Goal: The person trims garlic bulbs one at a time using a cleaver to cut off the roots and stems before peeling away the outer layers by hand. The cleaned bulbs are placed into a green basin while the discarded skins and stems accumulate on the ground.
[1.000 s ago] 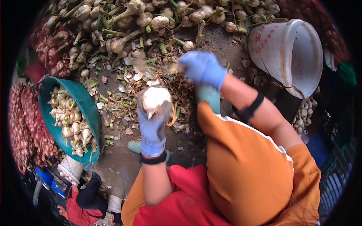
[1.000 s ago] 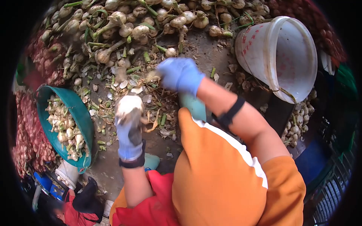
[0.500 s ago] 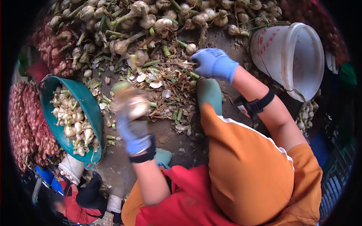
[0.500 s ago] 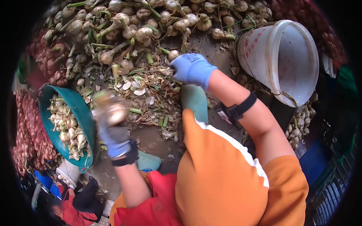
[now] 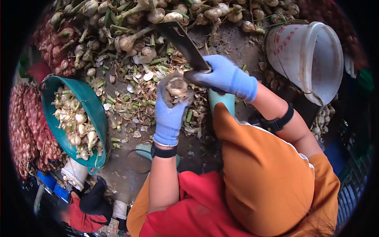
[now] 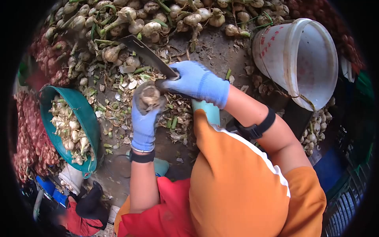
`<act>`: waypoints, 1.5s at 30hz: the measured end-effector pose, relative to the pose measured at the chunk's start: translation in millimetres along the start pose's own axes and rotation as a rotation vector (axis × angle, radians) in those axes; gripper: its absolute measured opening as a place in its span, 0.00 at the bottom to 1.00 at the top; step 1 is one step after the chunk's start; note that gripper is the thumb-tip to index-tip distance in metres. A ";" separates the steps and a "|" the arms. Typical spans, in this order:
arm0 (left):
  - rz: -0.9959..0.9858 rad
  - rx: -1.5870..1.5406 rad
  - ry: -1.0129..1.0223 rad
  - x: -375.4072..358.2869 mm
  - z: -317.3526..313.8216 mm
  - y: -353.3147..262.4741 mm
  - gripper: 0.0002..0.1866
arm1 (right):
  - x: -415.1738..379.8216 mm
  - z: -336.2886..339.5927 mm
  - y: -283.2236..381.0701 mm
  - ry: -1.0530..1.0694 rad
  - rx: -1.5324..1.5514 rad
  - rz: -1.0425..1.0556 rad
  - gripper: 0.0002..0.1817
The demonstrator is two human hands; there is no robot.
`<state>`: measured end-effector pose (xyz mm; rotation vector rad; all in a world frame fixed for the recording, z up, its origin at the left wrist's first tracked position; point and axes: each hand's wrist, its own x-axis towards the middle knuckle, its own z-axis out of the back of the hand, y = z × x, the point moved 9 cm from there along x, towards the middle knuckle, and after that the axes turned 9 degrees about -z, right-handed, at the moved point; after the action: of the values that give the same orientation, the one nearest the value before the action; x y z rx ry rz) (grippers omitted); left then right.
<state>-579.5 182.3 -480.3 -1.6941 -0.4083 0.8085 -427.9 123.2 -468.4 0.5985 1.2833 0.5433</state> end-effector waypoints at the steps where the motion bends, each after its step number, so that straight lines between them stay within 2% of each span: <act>1: 0.059 -0.083 -0.073 -3.1 6.7 2.8 0.34 | -4.4 0.5 -4.6 -0.001 0.001 0.002 0.14; 2: -0.034 -0.065 -0.059 -3.2 8.2 -8.3 0.29 | -15.1 8.5 16.4 -0.181 -0.290 0.252 0.14; 3: 0.055 0.002 -0.039 -8.4 12.5 -2.0 0.31 | -30.9 6.5 38.4 -0.360 -0.580 0.502 0.14; 5: -0.372 0.737 0.013 -17.4 12.3 -31.5 0.33 | -37.6 -18.3 40.3 -0.286 -0.751 0.575 0.16; 6: -0.155 0.436 -0.019 -10.9 14.9 -12.6 0.36 | -38.6 -21.1 39.9 -0.260 -0.726 0.576 0.17; 7: -0.152 0.435 -0.018 -11.9 11.0 -16.5 0.36 | -39.9 -22.5 40.9 -0.235 -0.701 0.578 0.17; 9: -0.158 0.223 -0.042 -12.8 8.0 -23.7 0.36 | -39.2 -23.2 40.9 -0.227 -0.706 0.568 0.17; 10: -0.209 0.373 -0.032 -14.2 7.6 -30.3 0.35 | -38.2 -23.0 41.2 -0.221 -0.713 0.560 0.17; 11: -0.212 0.374 -0.032 -19.9 15.5 -14.0 0.35 | -38.2 -21.6 42.6 -0.223 -0.713 0.562 0.17; 13: -0.044 0.114 -0.117 -35.5 45.5 50.7 0.25 | -37.3 -17.5 43.1 -0.245 -0.707 0.543 0.17; 14: -0.282 0.367 -0.190 -36.6 32.8 25.6 0.25 | -30.4 -14.0 36.6 -0.247 -0.724 0.503 0.16; 15: -0.284 0.370 -0.191 -34.8 23.6 5.4 0.25 | -25.9 -14.7 31.6 -0.248 -0.723 0.505 0.16; 17: 0.172 -0.187 -0.262 -32.2 9.5 0.3 0.29 | -7.1 -8.1 8.8 -0.309 -0.682 0.410 0.12; 18: 0.027 -0.435 -0.115 -30.0 -5.1 -16.9 0.27 | 28.2 4.8 -31.6 -0.292 -0.655 0.132 0.08; 19: 0.011 -0.301 -0.148 -35.9 -3.2 -12.0 0.28 | 38.7 23.3 -55.0 -0.303 -0.549 -0.006 0.10; 21: 0.172 -0.851 -0.202 -38.9 -19.5 -27.6 0.34 | 30.9 15.5 -65.4 -0.053 -0.068 -0.197 0.15; 23: -0.278 0.190 -0.068 -15.4 -3.7 -25.2 0.37 | 27.1 -18.4 -52.5 0.127 0.261 -0.094 0.15; 24: -0.245 0.536 -0.018 -10.9 -1.8 -17.2 0.39 | 20.8 -32.1 -34.4 0.202 0.499 -0.014 0.15; 25: -0.243 0.535 -0.016 -13.1 2.2 -14.3 0.39 | 16.6 -33.8 -26.2 0.245 0.449 -0.035 0.14; 27: 0.110 -0.553 -0.159 -19.9 4.1 6.0 0.37 | -2.3 -14.0 22.2 -0.060 -0.067 0.413 0.18; 28: 0.288 -0.222 -0.185 -25.8 8.6 0.1 0.29 | -8.1 -11.8 31.0 -0.163 -0.311 0.518 0.18; 29: 0.179 -0.048 -0.155 -26.4 22.2 -1.0 0.20 | -0.1 -3.5 27.0 -0.169 -0.318 0.525 0.18; 31: -0.105 -0.009 -0.348 -16.6 47.5 -44.5 0.22 | 41.9 9.5 -45.6 0.018 -0.633 -0.121 0.19; 33: -0.222 -0.448 -0.426 -18.4 96.6 -68.4 0.24 | 36.9 44.1 -49.9 -0.141 -0.479 -0.117 0.21; 34: -0.238 -0.948 -0.207 -15.3 109.0 -84.4 0.25 | 34.2 56.7 -42.3 -0.311 -0.562 0.031 0.21; 35: -0.238 -1.440 0.044 -17.3 114.1 -105.3 0.26 | 30.1 62.0 -34.0 -0.379 -0.563 0.114 0.19; 36: -0.232 -1.443 0.051 -18.7 117.0 -105.6 0.26 | 39.6 63.3 -36.9 -0.413 -0.693 0.145 0.19; 37: -0.308 -1.415 -0.113 -18.5 133.5 -100.4 0.26 | 51.4 63.1 -39.3 -0.450 -0.825 0.182 0.18; 38: -0.386 -1.380 -0.277 -20.1 148.6 -94.2 0.26 | 59.1 61.7 -38.3 -0.458 -0.827 0.185 0.18; 40: -0.165 -1.020 -0.234 -3.3 112.1 -55.8 0.23 | 73.5 53.9 -29.7 -0.463 -0.775 0.209 0.17; 41: -0.047 -0.892 -0.242 2.3 89.1 -30.1 0.21 | 67.6 48.1 -21.2 -0.522 -0.666 0.276 0.15; 42: 0.070 -0.761 -0.252 4.1 65.0 -2.9 0.20 | 54.0 39.2 -10.1 -0.471 -0.535 0.312 0.14; 43: 0.250 -0.816 -0.271 1.0 38.1 26.8 0.20 | 37.3 31.1 5.2 -0.418 -0.406 0.350 0.13; 44: 0.335 -0.747 -0.290 0.7 15.0 40.5 0.20 | 21.6 15.2 16.7 -0.353 -0.359 0.453 0.13; 45: 0.321 -0.844 -0.212 2.6 6.0 57.9 0.25 | 3.2 0.6 25.5 -0.286 -0.311 0.549 0.14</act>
<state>-590.2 171.8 -536.7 -2.5070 -0.6989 1.1513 -427.8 143.9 -453.2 0.7371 0.7347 1.0482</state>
